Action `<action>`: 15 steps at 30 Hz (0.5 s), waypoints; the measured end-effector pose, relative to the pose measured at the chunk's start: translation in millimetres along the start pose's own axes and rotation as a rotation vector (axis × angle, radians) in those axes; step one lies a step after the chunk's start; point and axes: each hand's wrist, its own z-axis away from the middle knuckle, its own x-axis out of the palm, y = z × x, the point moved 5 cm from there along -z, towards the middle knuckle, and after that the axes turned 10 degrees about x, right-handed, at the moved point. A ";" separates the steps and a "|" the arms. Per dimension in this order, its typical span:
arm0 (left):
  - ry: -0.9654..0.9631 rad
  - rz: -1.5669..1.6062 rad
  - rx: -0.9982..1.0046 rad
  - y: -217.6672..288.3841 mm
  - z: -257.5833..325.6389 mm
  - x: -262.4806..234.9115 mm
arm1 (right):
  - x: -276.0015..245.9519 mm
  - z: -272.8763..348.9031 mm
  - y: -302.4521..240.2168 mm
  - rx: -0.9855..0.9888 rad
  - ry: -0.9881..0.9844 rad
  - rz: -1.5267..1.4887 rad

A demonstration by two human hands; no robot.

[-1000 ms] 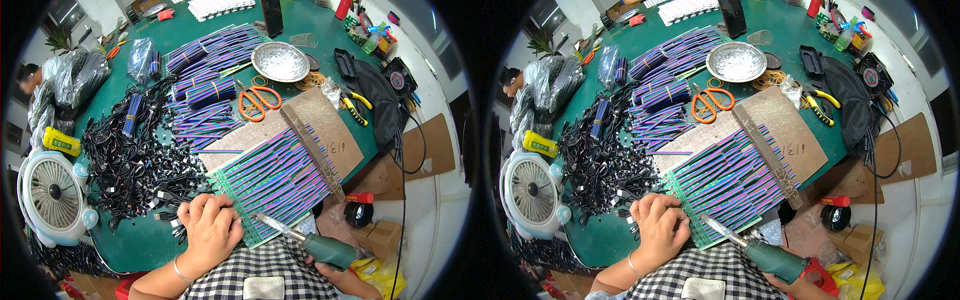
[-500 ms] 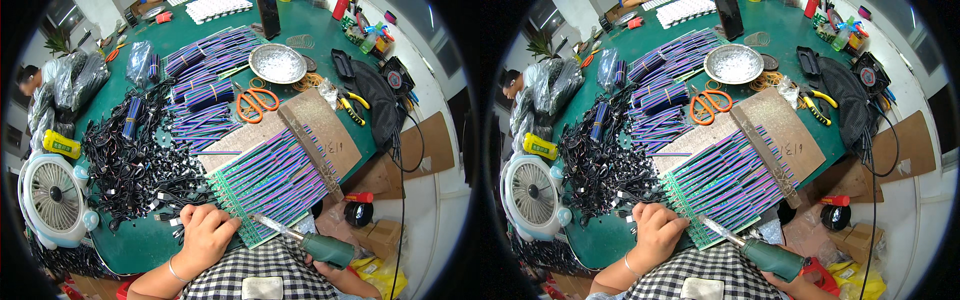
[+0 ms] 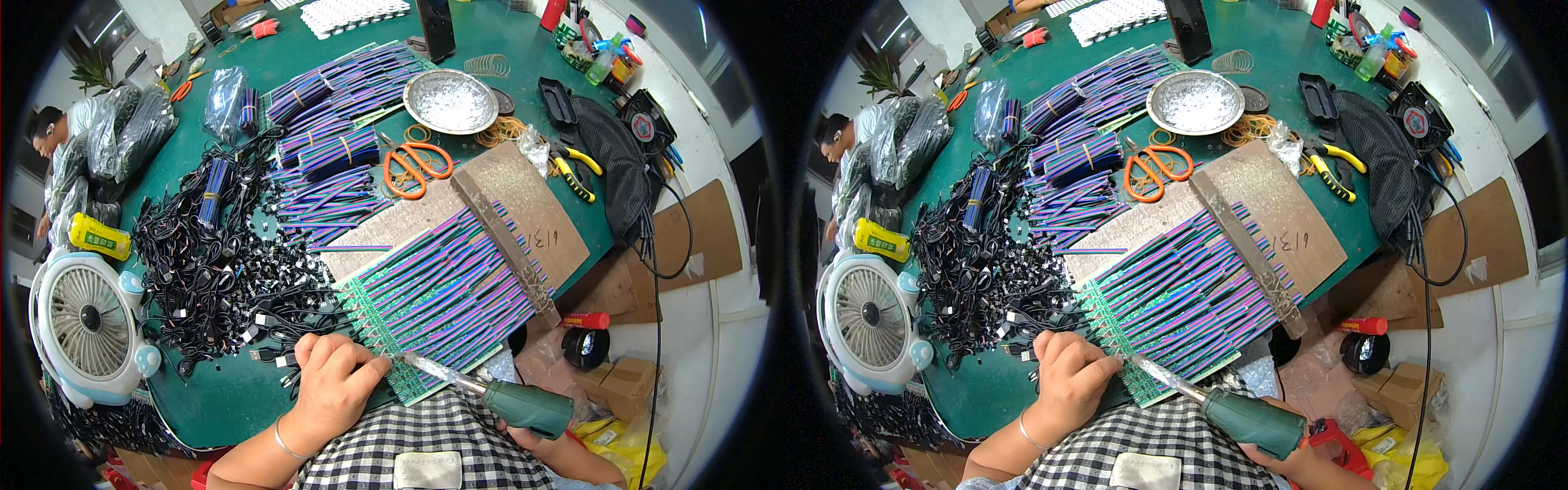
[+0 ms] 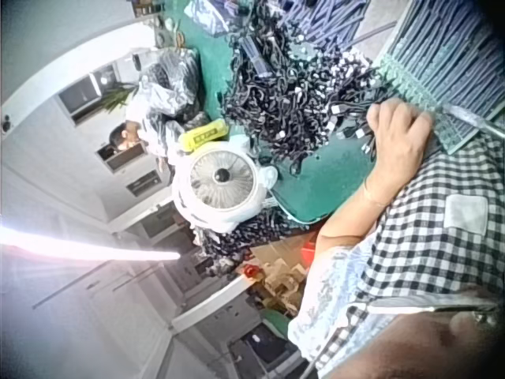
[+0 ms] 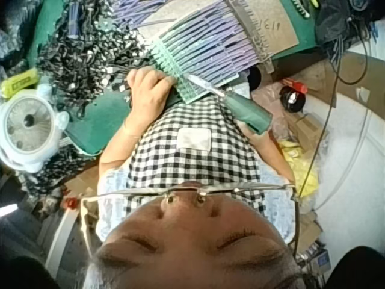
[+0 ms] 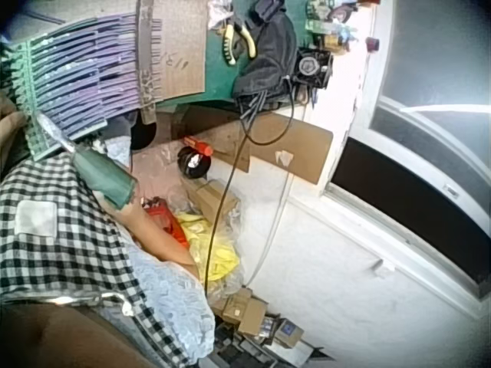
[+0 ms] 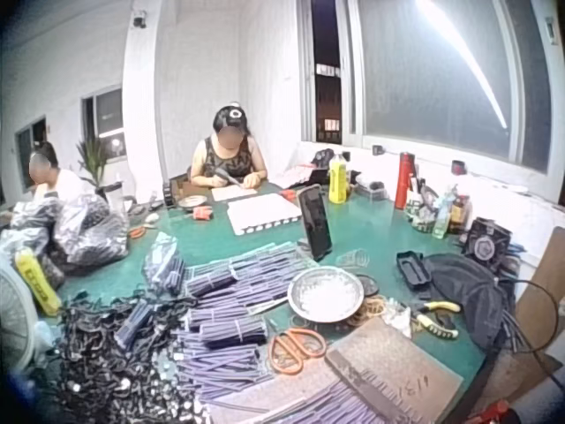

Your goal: The person applies hot glue to secure wires on an electronic component strip using a hot glue gun.

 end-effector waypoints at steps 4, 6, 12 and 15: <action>-0.001 -0.002 0.005 0.2 -0.4 0.0 | 1.7 -1.5 -2.2 0.049 0.022 -0.038; -0.005 -0.003 0.002 0.2 -0.7 -0.2 | 1.5 -1.9 -5.3 0.032 0.006 -0.024; 0.000 0.014 -0.006 0.4 -0.6 0.0 | -0.4 1.4 2.8 0.022 0.029 -0.272; 0.002 0.018 -0.002 -0.5 -0.3 0.1 | -1.2 5.4 1.0 -0.045 0.014 -0.185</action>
